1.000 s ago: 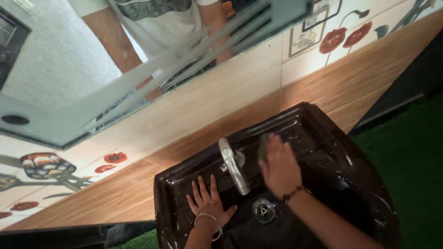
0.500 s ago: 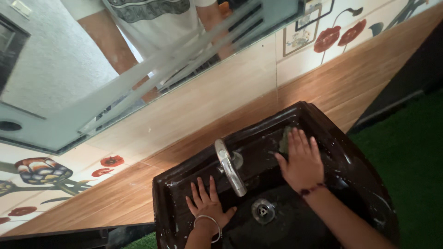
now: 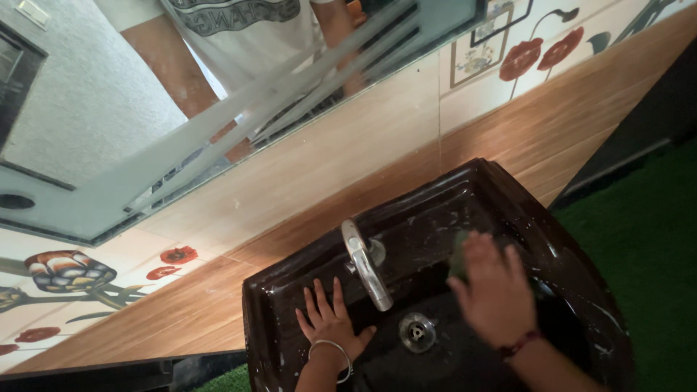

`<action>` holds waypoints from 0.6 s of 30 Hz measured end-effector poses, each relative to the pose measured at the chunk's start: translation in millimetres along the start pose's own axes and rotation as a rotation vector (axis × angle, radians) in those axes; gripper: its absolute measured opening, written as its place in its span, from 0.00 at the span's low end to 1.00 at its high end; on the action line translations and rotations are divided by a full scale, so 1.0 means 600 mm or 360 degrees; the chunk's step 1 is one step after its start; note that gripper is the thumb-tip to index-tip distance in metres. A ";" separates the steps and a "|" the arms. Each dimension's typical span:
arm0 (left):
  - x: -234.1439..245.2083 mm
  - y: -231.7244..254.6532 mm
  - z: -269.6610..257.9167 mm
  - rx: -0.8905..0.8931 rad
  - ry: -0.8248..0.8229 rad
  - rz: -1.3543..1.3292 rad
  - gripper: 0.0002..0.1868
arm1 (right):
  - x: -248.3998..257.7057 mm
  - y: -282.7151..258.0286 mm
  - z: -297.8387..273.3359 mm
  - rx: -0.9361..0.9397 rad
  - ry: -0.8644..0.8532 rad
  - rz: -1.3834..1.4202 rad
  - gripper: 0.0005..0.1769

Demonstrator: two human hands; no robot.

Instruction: The person scrubs a dark brown bathroom sink using a sponge. They wipe the basin, faucet, and surrounding surfaces repeatedly, rinsing the sponge in the sink water. The person also wipes the countertop and the wall area behind the sink.

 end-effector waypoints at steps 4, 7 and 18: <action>-0.001 0.005 -0.005 -0.0016 0.0021 -0.0031 0.68 | -0.005 0.043 0.034 -0.0080 0.0040 -0.0235 0.40; 0.005 0.002 -0.007 -0.0010 0.0056 -0.0036 0.67 | -0.023 0.030 0.091 -0.0120 0.0003 -0.0292 0.43; 0.000 0.004 -0.004 -0.0026 0.0103 -0.0077 0.68 | -0.042 -0.102 0.031 0.0295 -0.0203 0.0468 0.42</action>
Point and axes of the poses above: each hand's wrist, its own z-axis towards the middle knuckle, its own x-axis out of the back of the hand, y = z × x, the point moved 8 cm from there along z, towards the middle knuckle, and after that the axes turned 11 degrees about x, right-handed, at the moved point
